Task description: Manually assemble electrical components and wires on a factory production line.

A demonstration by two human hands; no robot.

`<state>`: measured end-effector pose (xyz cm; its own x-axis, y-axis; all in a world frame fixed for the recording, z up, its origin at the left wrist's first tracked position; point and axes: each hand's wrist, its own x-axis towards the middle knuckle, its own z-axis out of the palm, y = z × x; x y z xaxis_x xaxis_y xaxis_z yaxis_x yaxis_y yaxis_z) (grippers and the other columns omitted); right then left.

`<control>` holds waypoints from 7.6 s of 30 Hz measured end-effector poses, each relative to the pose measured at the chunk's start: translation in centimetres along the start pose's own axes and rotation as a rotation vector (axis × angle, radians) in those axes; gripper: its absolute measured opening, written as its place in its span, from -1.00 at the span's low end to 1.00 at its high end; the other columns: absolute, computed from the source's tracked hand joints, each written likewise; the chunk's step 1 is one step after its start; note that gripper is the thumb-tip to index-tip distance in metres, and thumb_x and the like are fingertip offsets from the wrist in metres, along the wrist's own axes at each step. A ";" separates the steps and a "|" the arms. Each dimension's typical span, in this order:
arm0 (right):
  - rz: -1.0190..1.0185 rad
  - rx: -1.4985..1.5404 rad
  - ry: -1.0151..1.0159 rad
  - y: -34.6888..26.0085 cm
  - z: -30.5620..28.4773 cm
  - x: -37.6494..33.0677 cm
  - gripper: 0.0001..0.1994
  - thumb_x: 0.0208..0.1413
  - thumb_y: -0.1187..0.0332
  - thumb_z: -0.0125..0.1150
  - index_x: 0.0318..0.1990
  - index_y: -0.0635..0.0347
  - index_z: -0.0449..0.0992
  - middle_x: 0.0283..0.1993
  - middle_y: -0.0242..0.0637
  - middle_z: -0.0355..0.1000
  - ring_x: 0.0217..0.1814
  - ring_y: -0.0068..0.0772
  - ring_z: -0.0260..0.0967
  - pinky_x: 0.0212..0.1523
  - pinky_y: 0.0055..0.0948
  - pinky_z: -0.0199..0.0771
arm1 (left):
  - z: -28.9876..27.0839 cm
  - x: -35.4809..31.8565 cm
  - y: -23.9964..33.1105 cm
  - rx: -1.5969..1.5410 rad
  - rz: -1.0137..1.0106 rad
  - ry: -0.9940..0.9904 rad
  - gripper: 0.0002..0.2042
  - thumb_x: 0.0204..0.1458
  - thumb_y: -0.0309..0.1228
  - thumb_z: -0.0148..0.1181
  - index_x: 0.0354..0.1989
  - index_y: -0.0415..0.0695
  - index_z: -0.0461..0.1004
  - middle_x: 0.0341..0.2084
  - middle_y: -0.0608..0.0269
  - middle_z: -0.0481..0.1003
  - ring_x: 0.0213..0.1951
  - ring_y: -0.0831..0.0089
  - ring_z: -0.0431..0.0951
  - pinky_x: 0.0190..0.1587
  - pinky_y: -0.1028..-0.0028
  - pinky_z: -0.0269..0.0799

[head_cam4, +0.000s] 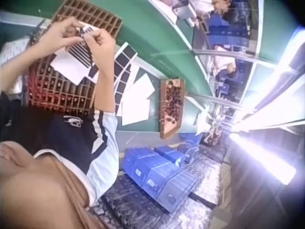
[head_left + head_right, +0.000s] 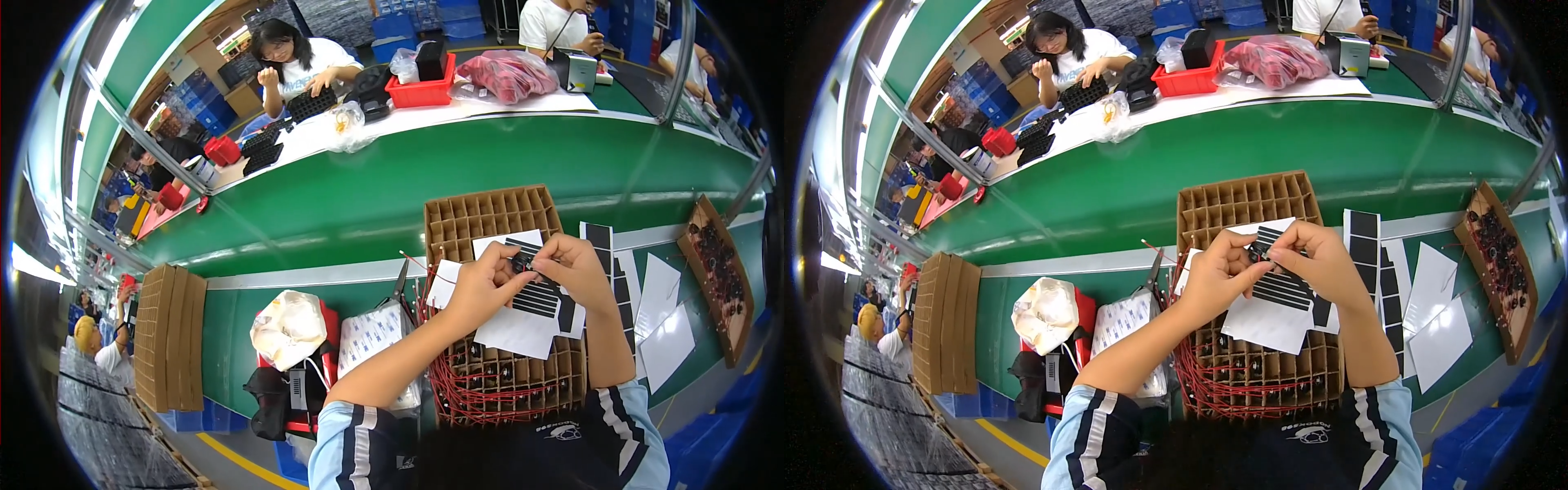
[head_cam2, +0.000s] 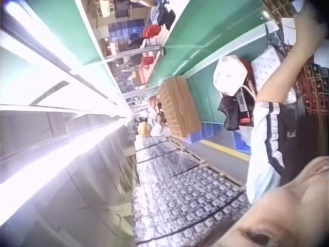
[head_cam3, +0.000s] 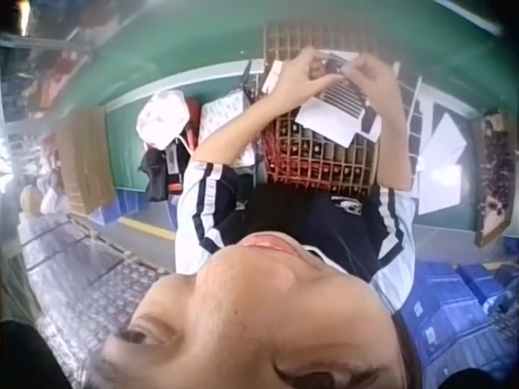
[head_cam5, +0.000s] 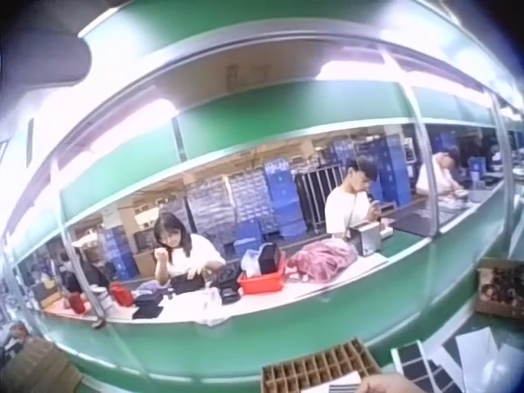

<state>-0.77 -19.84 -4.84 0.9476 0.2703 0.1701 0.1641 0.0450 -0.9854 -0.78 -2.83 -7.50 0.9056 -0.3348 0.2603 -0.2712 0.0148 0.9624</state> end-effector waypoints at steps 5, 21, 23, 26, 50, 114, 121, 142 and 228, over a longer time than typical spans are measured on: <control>-0.103 -0.256 0.010 -0.4 0.2 0.1 -0.91 -0.09 0.47 0.16 -0.50 0.30 0.41 -0.53 -0.37 0.40 -0.47 -0.67 0.26 -0.44 -0.64 0.24 | -0.1 0.1 -0.4 0.060 0.052 0.033 -0.67 -0.13 -0.46 0.22 -0.22 -0.27 0.25 -0.75 0.31 0.36 -0.74 0.69 0.33 -0.68 0.68 0.18; -0.151 -0.432 0.039 -0.8 1.0 -0.7 -0.79 -0.11 0.50 0.14 -0.28 0.27 0.30 -0.61 -0.39 0.31 -0.52 -0.56 0.24 -0.40 -0.56 0.24 | 0.2 0.1 -0.8 -0.295 0.001 0.028 -0.77 -0.04 -0.50 0.11 -0.27 -0.26 0.21 -0.61 0.32 0.34 -0.69 0.70 0.31 -0.67 0.71 0.16; -0.170 -0.482 0.050 -0.4 1.0 -0.6 -0.78 -0.10 0.45 0.16 -0.28 0.27 0.30 -0.58 -0.38 0.31 -0.49 -0.54 0.25 -0.39 -0.54 0.25 | -0.1 0.0 -0.4 -0.290 -0.023 0.024 -0.81 -0.01 -0.48 0.08 -0.28 -0.25 0.22 -0.61 0.30 0.35 -0.69 0.69 0.33 -0.67 0.70 0.16; -0.178 -0.453 0.062 0.0 0.9 -0.4 -0.78 -0.10 0.40 0.18 -0.32 0.27 0.32 -0.55 -0.35 0.32 -0.45 -0.51 0.27 -0.40 -0.51 0.25 | -0.2 0.1 -0.6 -0.304 -0.018 0.021 -0.82 0.01 -0.47 0.06 -0.29 -0.24 0.21 -0.60 0.29 0.35 -0.69 0.68 0.33 -0.68 0.70 0.16; -0.143 -0.396 -0.117 -0.1 0.5 -0.1 -0.81 -0.04 0.35 0.12 -0.52 0.33 0.43 -0.55 -0.32 0.33 -0.48 -0.56 0.22 -0.45 -0.56 0.20 | 0.0 0.0 -0.3 -0.415 -0.041 0.040 -0.79 0.01 -0.48 0.05 -0.28 -0.19 0.13 -0.58 0.30 0.34 -0.70 0.70 0.28 -0.71 0.71 0.12; -0.216 -0.493 -0.043 -0.1 1.0 -0.3 -0.87 -0.08 0.36 0.13 -0.48 0.25 0.41 -0.51 -0.31 0.32 -0.40 -0.38 0.23 -0.23 -0.45 0.15 | -0.2 0.7 -0.8 -0.392 -0.041 0.097 -0.74 -0.04 -0.48 0.11 -0.32 -0.18 0.11 -0.62 0.35 0.32 -0.68 0.75 0.24 -0.70 0.71 0.10; -0.245 -0.454 -0.076 -0.1 0.6 0.0 -0.87 -0.08 0.42 0.12 -0.53 0.31 0.39 -0.51 -0.33 0.30 -0.43 -0.49 0.22 -0.34 -0.54 0.19 | -0.3 0.7 -0.6 -0.400 -0.090 0.113 -0.80 0.03 -0.38 0.04 -0.37 -0.15 0.13 -0.70 0.34 0.31 -0.73 0.71 0.20 -0.73 0.68 0.05; -0.204 -0.448 -0.060 -0.5 1.4 -0.5 -0.85 -0.09 0.41 0.16 -0.50 0.33 0.41 -0.51 -0.30 0.31 -0.43 -0.50 0.23 -0.37 -0.56 0.20 | -0.1 0.7 -1.3 -0.245 -0.133 0.129 -0.82 0.09 -0.30 -0.05 -0.42 -0.13 0.17 -0.73 0.38 0.28 -0.69 0.72 0.24 -0.67 0.72 0.09; -0.138 -0.415 0.001 0.8 0.4 0.2 -0.89 -0.04 0.44 0.09 -0.49 0.30 0.38 -0.45 -0.34 0.28 -0.35 -0.52 0.20 -0.29 -0.54 0.20 | -0.5 0.6 0.2 0.024 -0.123 0.150 -0.78 -0.08 -0.39 0.18 -0.30 -0.25 0.45 -0.73 0.52 0.15 -0.63 0.73 0.10 -0.60 0.67 0.01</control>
<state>-0.54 -19.34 -5.64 0.9091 0.2883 0.3008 0.3857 -0.3094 -0.8692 -0.09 -2.56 -7.06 0.9703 -0.1889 0.1512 -0.1616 -0.0411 0.9860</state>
